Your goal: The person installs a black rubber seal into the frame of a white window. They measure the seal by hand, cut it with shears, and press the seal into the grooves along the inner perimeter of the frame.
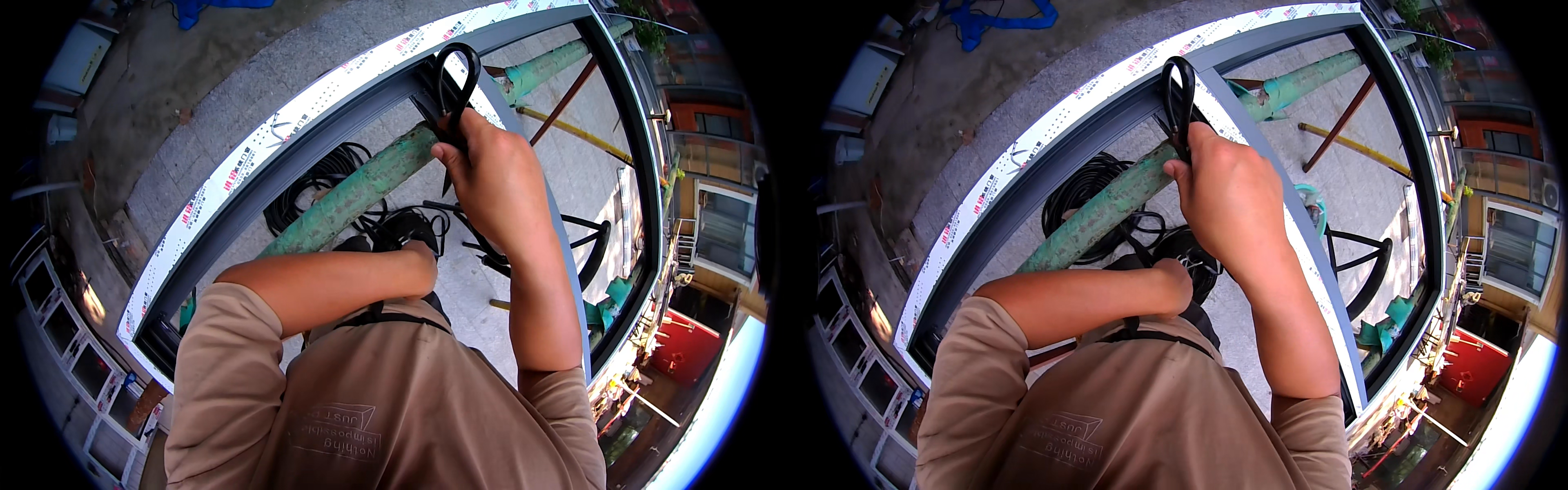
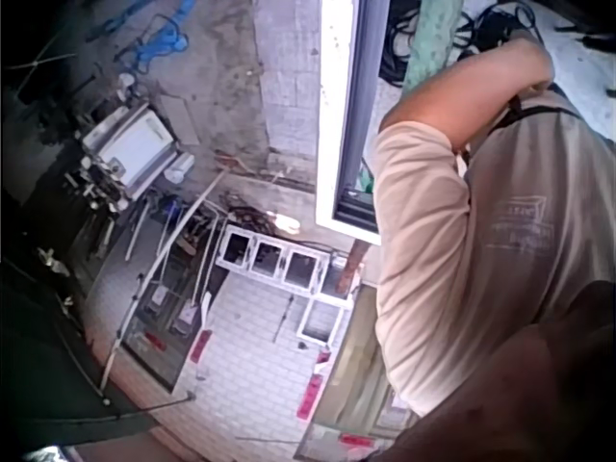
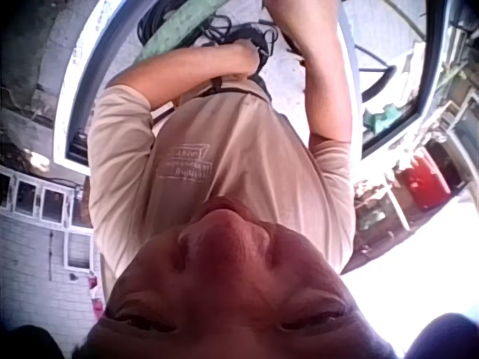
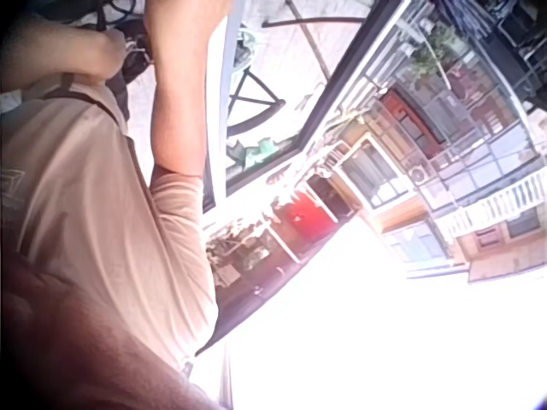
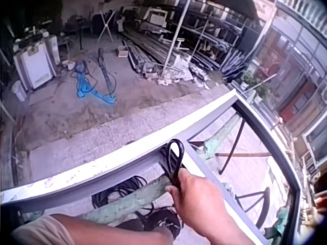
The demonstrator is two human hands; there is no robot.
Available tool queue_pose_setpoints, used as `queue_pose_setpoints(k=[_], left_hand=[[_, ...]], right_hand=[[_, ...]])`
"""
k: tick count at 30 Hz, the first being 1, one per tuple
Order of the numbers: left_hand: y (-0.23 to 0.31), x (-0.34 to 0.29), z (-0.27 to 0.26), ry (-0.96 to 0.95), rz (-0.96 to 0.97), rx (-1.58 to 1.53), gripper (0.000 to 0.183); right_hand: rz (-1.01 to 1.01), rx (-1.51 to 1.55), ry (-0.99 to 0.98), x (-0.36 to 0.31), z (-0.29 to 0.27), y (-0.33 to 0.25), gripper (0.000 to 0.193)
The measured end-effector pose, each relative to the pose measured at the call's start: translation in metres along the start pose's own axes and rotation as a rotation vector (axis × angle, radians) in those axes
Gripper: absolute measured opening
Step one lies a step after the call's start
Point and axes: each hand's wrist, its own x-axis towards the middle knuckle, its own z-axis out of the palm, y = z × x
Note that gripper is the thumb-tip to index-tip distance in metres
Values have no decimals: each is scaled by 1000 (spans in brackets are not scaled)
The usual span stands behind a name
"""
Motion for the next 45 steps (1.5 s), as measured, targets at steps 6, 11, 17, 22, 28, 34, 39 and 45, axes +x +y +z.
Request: queue_pose_setpoints(k=[6, 11, 17, 22, 28, 34, 39, 45], left_hand=[[2, 1, 1, -9, -11, 2, 45], [0, 3, -2, -24, 4, -2, 42], [2, 1, -2, -25, -10, 6, 40], [-2, -6, -2, -17, -23, -18, 39], [-4, 24, 11, 1, -36, -37, 40], [-4, 1, -1, -26, 29, 27, 44], [-3, -2, -4, -30, -4, 25, 42], [0, -5, -7, -46, -25, 28, 43]], right_hand=[[-25, -224, 38, -3, 16, -4, 22], [-3, -203, 76, -1, 23, -1, 20], [-78, 89, 181, 2, 5, -11, 21], [-12, -106, 165, -5, 1, 2, 23], [53, -276, 141, -10, 10, -3, 22], [59, -282, 171, -5, 15, -4, 18], [65, -336, 200, 0, 22, -4, 10], [33, -360, 207, 0, 25, -4, 8]])
